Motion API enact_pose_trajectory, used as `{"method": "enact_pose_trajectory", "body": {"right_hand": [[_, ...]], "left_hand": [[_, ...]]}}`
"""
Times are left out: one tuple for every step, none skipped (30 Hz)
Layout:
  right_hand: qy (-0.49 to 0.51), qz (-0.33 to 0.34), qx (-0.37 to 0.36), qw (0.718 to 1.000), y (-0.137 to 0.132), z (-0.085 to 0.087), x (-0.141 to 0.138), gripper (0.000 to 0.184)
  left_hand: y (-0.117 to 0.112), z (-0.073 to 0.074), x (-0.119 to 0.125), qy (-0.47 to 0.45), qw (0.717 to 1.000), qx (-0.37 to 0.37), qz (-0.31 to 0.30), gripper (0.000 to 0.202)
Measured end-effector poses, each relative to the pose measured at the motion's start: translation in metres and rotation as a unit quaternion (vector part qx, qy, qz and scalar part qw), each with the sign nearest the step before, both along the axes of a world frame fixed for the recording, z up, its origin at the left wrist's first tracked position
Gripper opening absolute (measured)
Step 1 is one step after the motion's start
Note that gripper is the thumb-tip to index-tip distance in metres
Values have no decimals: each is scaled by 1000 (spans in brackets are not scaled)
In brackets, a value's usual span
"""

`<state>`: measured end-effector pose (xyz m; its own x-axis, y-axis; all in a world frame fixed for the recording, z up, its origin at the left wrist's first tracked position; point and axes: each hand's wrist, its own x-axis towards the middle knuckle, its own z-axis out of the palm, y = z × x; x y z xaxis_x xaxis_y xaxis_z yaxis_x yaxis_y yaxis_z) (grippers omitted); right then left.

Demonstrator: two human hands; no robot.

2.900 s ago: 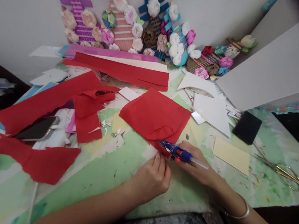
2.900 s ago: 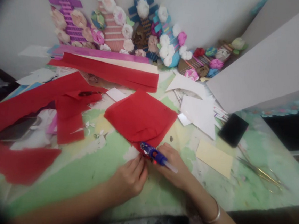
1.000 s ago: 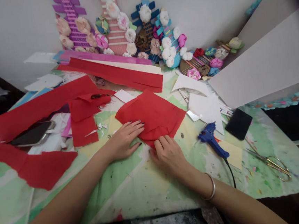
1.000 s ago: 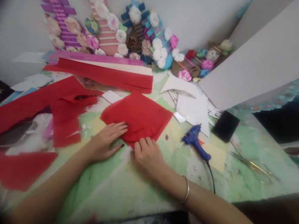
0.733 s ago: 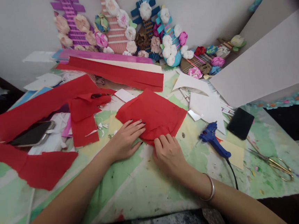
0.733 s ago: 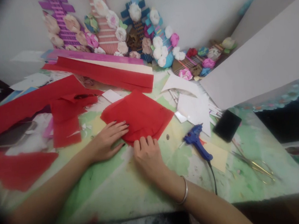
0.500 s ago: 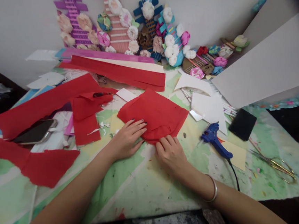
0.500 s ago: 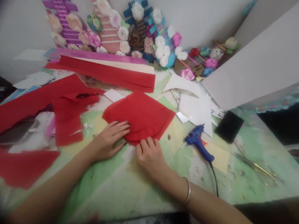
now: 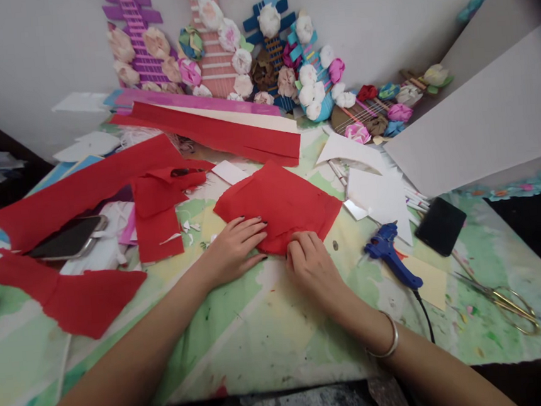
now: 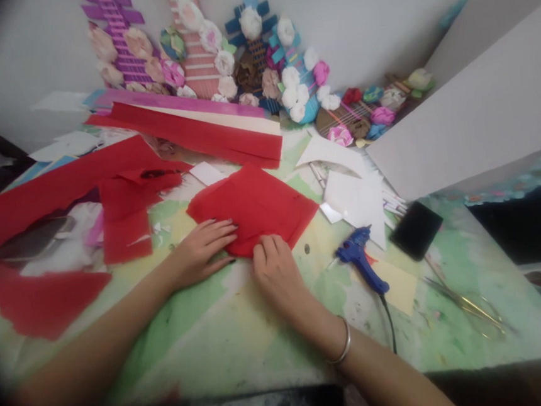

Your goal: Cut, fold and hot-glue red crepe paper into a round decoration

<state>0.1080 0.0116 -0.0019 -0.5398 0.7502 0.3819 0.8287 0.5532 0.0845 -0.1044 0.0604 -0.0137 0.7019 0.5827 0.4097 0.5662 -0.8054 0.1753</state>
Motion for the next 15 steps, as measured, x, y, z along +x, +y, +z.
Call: {"method": "enact_pose_trajectory", "body": {"right_hand": [[3,-1,-3,1000,1,0,1,22],[5,-4,-8,1000,2,-1,2,22],[6,-7,-13,1000,3,-2,3,22],[6,-9,-16,1000,4,-2,3,22],[4,-8,-18,1000,4,-3,4,22],[1,-6,-18,1000,5,-3,5,23],[-1,-3,-17,1000,6,-3,5,23],[-4,0,-15,1000,6,-3,6,23],[-6,2,-15,1000,7,-3,6,23],[-5,3,-14,1000,8,-4,6,23],[-2,4,-14,1000,8,-4,6,23],[3,4,-14,1000,9,-4,6,24],[10,4,-15,1000,9,-5,6,24],[16,4,-16,1000,10,-5,6,24],[21,3,-16,1000,10,-6,6,25]], "left_hand": [[0,0,0,-1,1000,0,0,33],[1,-1,0,-3,1000,0,1,32],[1,-1,0,-5,1000,1,2,31],[2,-2,0,-7,1000,3,3,30],[2,-2,0,-9,1000,4,4,29],[2,-2,0,-10,1000,5,3,29],[3,-3,-1,-11,1000,5,1,29],[3,-2,-1,-10,1000,4,-2,30],[3,-2,-1,-9,1000,3,-5,30],[4,-2,-2,-7,1000,2,-8,31],[4,-1,-2,-6,1000,2,-11,31],[4,-1,-2,-5,1000,2,-12,31],[4,-1,-2,-5,1000,4,-12,31],[4,-1,-2,-4,1000,7,-11,30],[4,0,-2,-3,1000,12,-11,29]]}}
